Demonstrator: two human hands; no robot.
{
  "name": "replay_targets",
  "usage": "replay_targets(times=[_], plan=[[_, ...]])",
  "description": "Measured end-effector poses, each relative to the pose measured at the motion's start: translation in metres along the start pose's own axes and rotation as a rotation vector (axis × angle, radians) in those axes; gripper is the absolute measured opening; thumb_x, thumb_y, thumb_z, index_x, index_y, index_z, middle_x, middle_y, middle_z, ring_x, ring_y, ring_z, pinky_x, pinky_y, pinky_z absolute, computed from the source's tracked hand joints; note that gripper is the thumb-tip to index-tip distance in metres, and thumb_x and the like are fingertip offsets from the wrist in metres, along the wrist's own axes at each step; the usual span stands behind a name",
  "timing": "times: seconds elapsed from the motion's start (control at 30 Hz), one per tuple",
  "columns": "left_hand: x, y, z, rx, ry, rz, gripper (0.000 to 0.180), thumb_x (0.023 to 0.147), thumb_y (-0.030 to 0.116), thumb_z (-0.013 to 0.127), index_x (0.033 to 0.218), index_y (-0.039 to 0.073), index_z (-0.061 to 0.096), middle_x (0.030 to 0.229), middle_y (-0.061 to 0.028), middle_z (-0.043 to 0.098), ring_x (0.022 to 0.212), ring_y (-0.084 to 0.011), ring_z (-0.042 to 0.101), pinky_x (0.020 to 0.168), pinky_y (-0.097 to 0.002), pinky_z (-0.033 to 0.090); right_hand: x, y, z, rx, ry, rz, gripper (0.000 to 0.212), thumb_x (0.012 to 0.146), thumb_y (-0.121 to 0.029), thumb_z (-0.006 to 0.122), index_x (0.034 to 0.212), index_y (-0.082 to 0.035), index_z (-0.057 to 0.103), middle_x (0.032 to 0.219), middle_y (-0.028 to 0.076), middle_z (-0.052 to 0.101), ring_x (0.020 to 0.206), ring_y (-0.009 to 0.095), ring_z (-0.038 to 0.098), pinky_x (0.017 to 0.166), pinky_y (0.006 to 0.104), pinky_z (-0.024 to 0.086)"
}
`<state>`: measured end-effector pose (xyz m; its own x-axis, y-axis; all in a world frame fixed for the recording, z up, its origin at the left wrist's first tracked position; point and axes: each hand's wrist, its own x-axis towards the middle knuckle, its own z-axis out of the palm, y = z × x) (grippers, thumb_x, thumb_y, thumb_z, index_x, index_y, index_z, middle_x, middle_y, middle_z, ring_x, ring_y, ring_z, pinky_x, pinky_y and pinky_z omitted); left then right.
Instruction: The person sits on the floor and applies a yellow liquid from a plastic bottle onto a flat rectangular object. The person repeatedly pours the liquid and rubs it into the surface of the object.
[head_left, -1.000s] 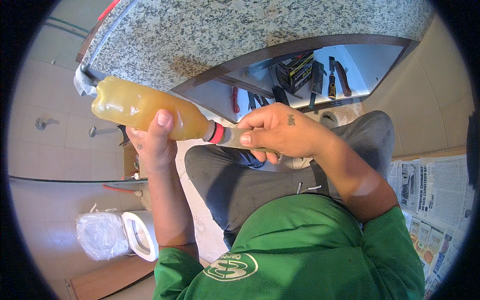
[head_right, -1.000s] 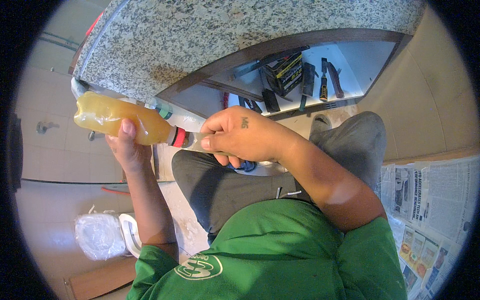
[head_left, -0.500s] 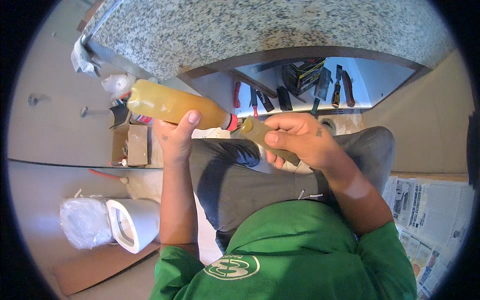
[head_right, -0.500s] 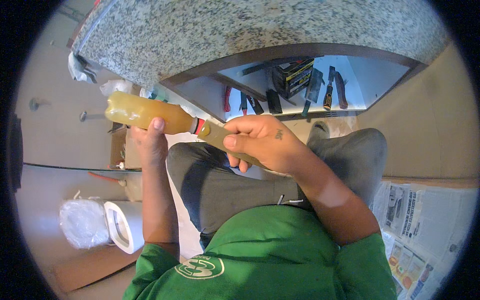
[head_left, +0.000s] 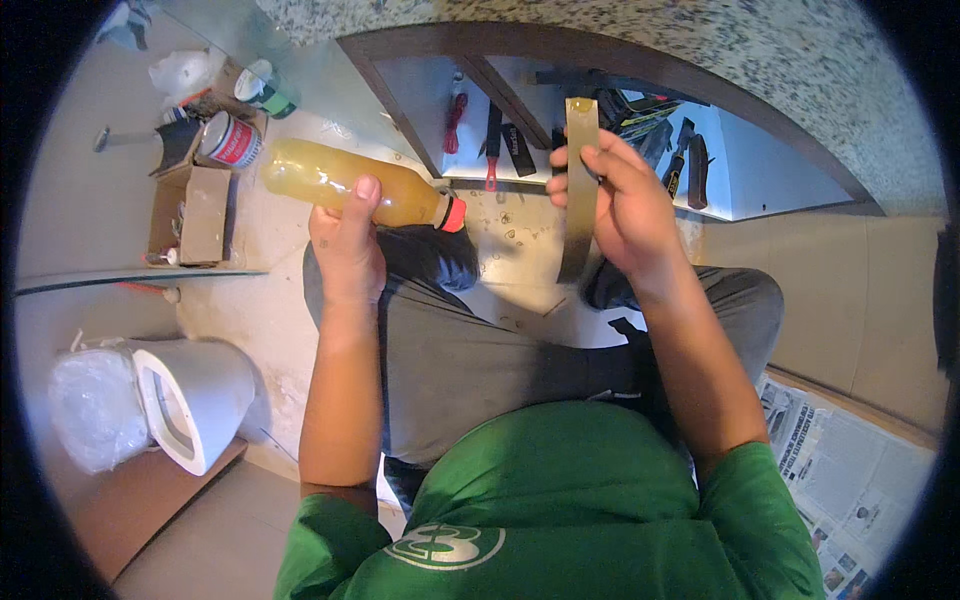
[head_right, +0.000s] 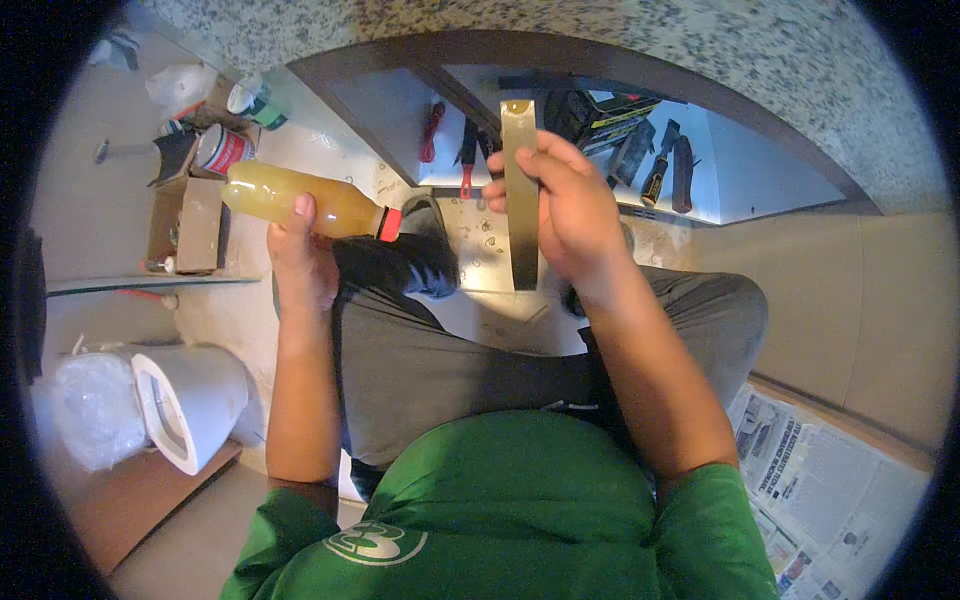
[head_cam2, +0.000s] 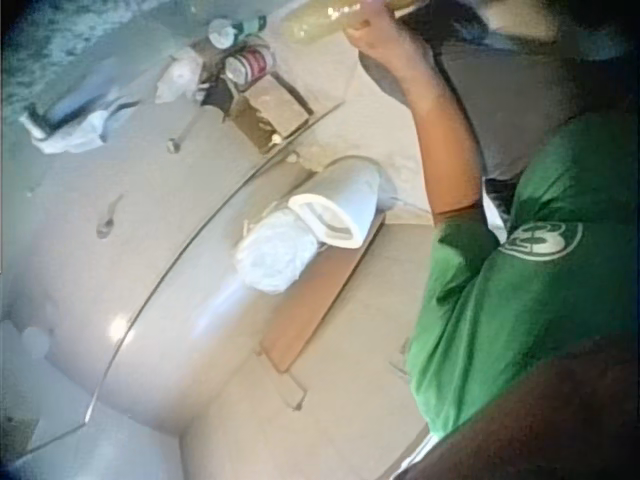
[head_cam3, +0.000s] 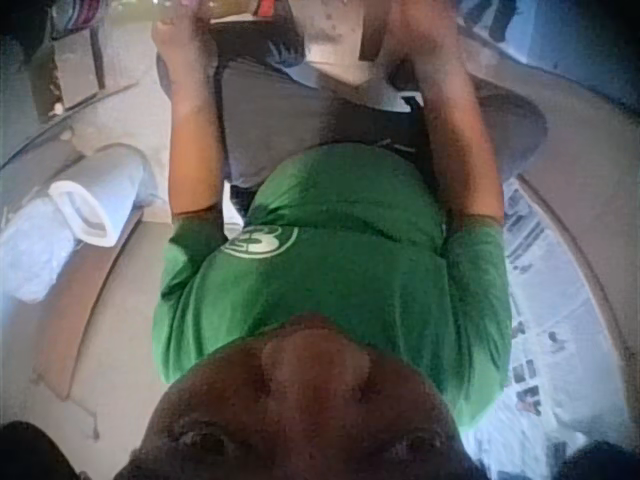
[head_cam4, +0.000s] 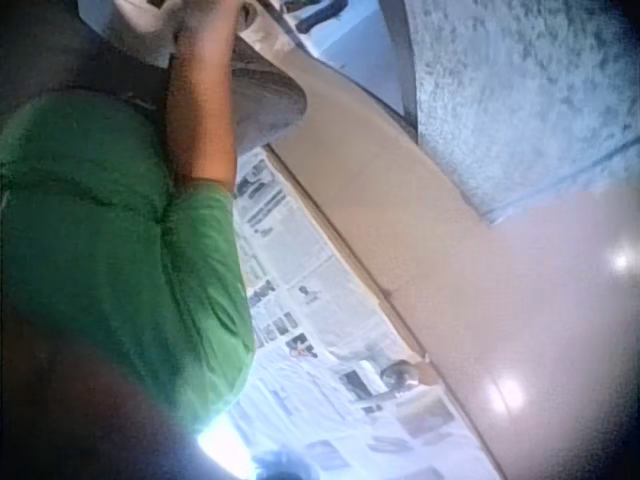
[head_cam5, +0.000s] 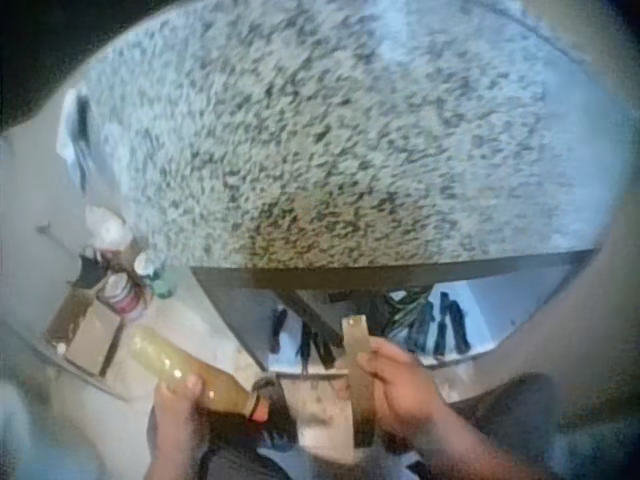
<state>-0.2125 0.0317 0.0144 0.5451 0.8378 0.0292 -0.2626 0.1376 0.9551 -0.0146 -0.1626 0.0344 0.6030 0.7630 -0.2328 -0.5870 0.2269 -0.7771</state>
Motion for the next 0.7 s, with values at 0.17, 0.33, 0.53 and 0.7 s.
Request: replay_targets(times=[0.17,0.33,0.53,0.7], plan=[[0.000,0.001,-0.007,-0.026,-0.009,-0.022,0.053,0.086,0.038,0.076,0.119,0.003,0.053,0.109,-0.0073,0.061,0.102,-0.0204,0.063,0.093,-0.0362,0.050,0.042,0.011,0.000,0.020,0.046,-0.029,0.026,0.097,-0.010,0.053,0.119,0.003,0.055,0.109,0.018,0.065,0.093,0.030,0.068,0.084,0.0403,0.057],[0.001,0.003,-0.007,-0.024,-0.018,-0.024,0.057,0.086,0.041,0.075,0.121,0.003,0.053,0.110,-0.0077,0.061,0.103,-0.0210,0.062,0.095,-0.0373,0.048,0.062,0.012,-0.005,0.035,0.032,-0.051,0.025,0.096,-0.010,0.057,0.117,0.003,0.056,0.112,0.018,0.065,0.096,0.032,0.067,0.086,0.0416,0.057],[0.000,0.003,-0.012,-0.024,-0.041,-0.022,0.058,0.086,0.044,0.074,0.122,0.003,0.053,0.111,-0.0081,0.062,0.106,-0.0220,0.061,0.097,-0.0391,0.047,0.066,0.011,0.001,0.016,0.059,-0.079,0.020,0.095,-0.008,0.056,0.110,0.005,0.055,0.111,0.023,0.065,0.095,0.034,0.068,0.084,0.0416,0.057],[0.000,0.000,-0.013,-0.035,-0.052,-0.007,0.058,0.087,0.044,0.073,0.122,0.003,0.052,0.112,-0.0088,0.062,0.106,-0.0228,0.061,0.097,-0.0407,0.048,0.067,0.009,0.002,0.000,0.089,-0.083,0.020,0.096,-0.008,0.056,0.109,0.006,0.054,0.112,0.023,0.065,0.094,0.033,0.068,0.083,0.0410,0.057]])
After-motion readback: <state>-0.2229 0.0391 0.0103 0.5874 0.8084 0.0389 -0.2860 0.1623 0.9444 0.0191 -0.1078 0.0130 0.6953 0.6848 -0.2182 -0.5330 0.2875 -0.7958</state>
